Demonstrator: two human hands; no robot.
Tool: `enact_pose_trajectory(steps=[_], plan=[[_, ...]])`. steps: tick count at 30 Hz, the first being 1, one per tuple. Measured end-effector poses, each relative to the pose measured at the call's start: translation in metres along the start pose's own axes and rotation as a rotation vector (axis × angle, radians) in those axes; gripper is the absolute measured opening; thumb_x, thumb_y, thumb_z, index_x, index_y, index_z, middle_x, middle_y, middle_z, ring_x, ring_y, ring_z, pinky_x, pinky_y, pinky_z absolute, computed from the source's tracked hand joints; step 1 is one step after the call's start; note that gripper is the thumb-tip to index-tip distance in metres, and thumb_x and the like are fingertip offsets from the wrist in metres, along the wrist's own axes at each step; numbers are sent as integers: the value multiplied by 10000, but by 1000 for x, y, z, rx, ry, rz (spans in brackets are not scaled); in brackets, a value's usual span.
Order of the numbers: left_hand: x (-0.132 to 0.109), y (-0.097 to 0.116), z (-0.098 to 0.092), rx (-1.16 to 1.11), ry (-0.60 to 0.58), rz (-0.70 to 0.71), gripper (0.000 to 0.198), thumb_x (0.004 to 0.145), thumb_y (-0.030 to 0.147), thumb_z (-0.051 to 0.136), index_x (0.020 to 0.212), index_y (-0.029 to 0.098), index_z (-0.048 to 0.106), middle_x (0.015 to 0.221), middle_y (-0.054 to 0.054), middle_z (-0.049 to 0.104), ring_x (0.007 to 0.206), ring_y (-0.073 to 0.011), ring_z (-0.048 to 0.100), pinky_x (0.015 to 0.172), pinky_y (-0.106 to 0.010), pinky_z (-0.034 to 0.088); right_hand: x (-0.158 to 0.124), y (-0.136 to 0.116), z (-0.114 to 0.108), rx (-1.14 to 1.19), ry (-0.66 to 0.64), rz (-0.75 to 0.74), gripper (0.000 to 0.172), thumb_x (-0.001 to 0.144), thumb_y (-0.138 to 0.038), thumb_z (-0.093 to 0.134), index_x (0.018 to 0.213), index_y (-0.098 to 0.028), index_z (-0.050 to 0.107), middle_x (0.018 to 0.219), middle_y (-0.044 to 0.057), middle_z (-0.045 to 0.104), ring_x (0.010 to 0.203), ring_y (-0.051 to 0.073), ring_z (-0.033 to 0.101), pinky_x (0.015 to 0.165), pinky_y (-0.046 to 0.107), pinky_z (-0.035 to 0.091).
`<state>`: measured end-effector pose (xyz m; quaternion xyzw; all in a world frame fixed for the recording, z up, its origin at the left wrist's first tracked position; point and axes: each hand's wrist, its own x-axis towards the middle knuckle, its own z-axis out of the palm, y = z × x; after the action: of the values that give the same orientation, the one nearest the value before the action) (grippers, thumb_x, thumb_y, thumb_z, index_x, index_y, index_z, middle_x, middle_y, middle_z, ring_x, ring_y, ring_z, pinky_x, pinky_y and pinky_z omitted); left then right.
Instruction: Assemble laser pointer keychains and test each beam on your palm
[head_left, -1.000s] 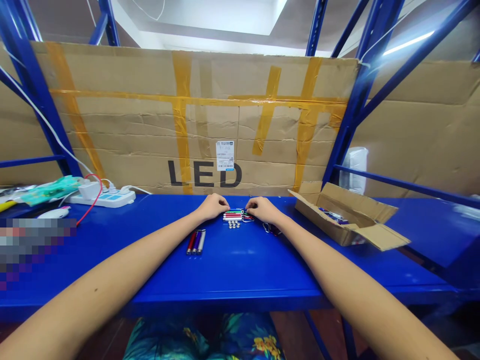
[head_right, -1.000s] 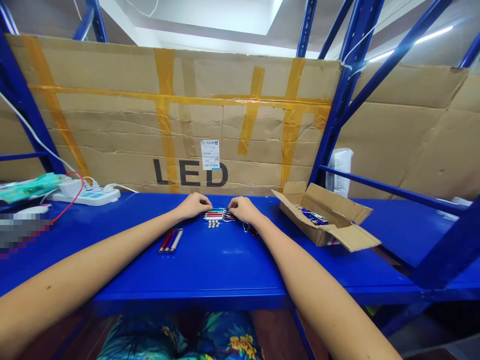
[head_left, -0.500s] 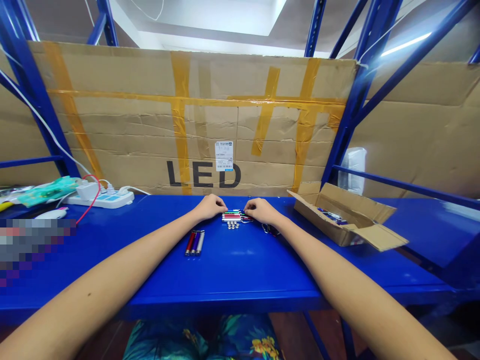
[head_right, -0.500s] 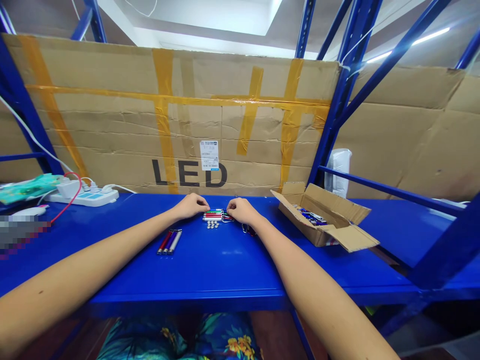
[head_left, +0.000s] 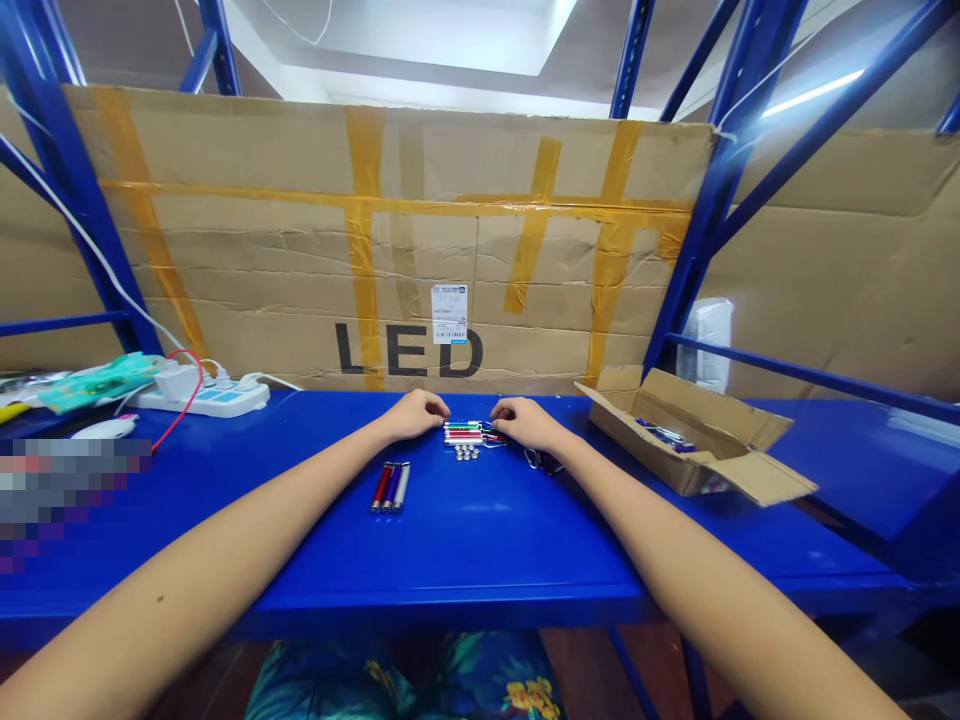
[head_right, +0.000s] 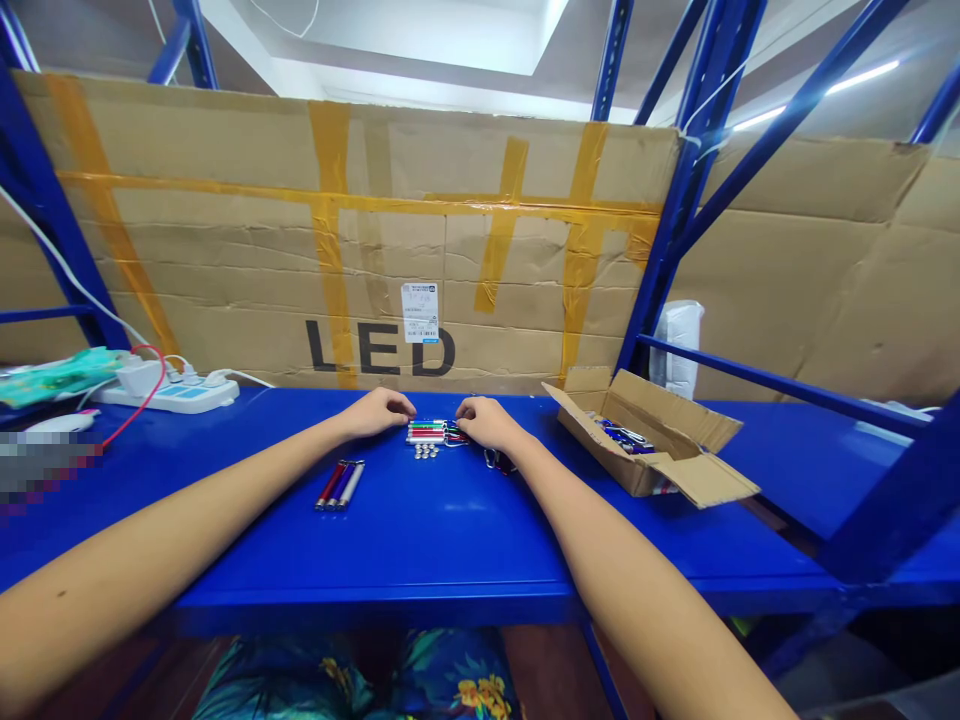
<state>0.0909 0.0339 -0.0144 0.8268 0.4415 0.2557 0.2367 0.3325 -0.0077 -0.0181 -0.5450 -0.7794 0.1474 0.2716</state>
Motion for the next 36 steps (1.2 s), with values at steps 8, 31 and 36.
enact_pose_trajectory(steps=[8, 31, 36], plan=[[-7, 7, 7, 403, 74, -1, 235, 759, 90, 533, 947, 145, 662, 940, -83, 706, 862, -197, 645, 741, -268, 471, 0, 1, 0, -21, -15, -13, 146, 806, -195, 591, 918, -153, 675, 881, 63, 711, 758, 156, 630, 675, 249, 451], [-36, 28, -51, 241, -484, 22, 136, 731, 251, 575, 785, 164, 665, 797, -8, 678, 741, -142, 571, 696, -243, 417, -39, -65, 4, -46, -34, -457, 193, 856, -136, 521, 937, -164, 694, 919, 68, 681, 829, 168, 595, 780, 291, 442], [-43, 27, -65, 160, -734, -2, 181, 721, 343, 655, 782, 174, 677, 748, 10, 655, 727, -134, 544, 719, -249, 420, -62, -103, 26, -78, -255, -717, 313, 926, -293, 521, 1211, -217, 627, 966, 70, 654, 880, 183, 573, 832, 314, 441]])
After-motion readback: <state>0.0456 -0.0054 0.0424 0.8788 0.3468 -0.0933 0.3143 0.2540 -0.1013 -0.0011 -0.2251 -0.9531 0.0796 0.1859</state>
